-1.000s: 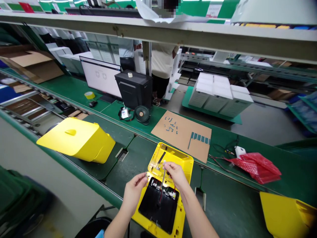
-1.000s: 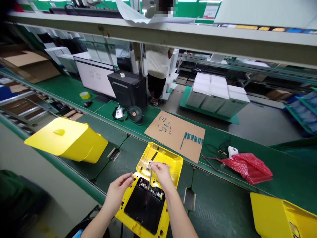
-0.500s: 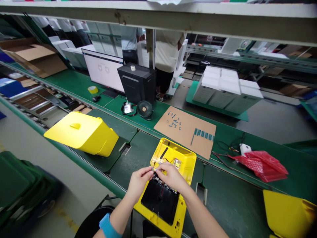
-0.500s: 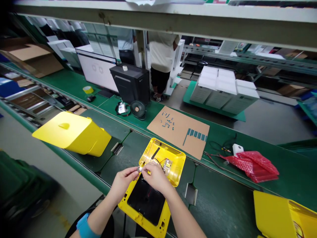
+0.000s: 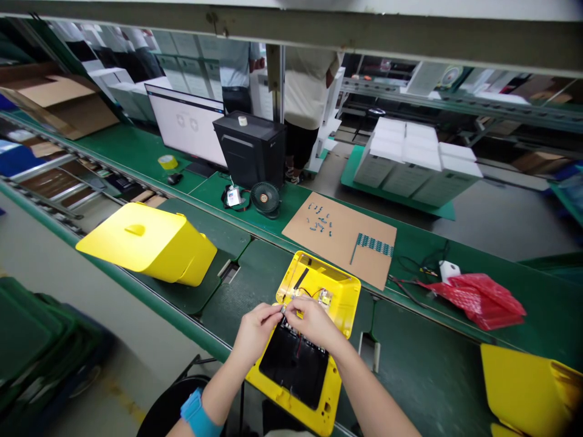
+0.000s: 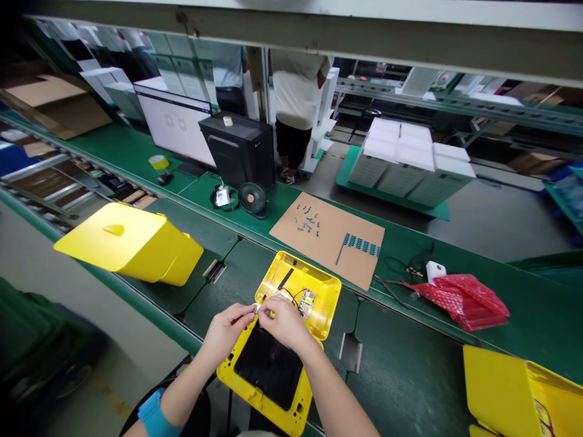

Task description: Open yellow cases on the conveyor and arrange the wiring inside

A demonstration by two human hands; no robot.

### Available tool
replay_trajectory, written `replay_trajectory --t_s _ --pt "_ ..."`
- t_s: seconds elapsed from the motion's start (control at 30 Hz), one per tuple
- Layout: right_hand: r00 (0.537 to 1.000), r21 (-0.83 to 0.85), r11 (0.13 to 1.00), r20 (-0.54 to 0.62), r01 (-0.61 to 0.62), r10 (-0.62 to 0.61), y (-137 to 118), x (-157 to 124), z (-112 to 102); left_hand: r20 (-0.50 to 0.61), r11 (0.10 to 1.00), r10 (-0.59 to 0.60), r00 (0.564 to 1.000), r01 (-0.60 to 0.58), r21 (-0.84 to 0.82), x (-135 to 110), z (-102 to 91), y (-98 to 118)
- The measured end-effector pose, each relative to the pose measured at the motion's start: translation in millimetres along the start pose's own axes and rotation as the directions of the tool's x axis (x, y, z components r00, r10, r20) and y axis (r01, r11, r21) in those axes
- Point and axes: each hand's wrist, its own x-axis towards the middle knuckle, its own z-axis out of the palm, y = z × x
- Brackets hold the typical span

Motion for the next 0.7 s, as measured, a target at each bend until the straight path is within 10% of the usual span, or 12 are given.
replay_trajectory --t_s 0.57,0.7 --pt "0.999 0.055 0.998 0.003 -0.035 0.035 1.3 13.0 4.8 0.0 0.96 0.178 0.984 -0.174 0.221 -0.7 3.4 5.9" --pt "0.994 -0.007 0.999 0.1 -0.034 0.035 8.2 12.2 4.6 0.158 0.953 0.176 0.972 -0.208 0.218 5.3 -7.5 -7.5"
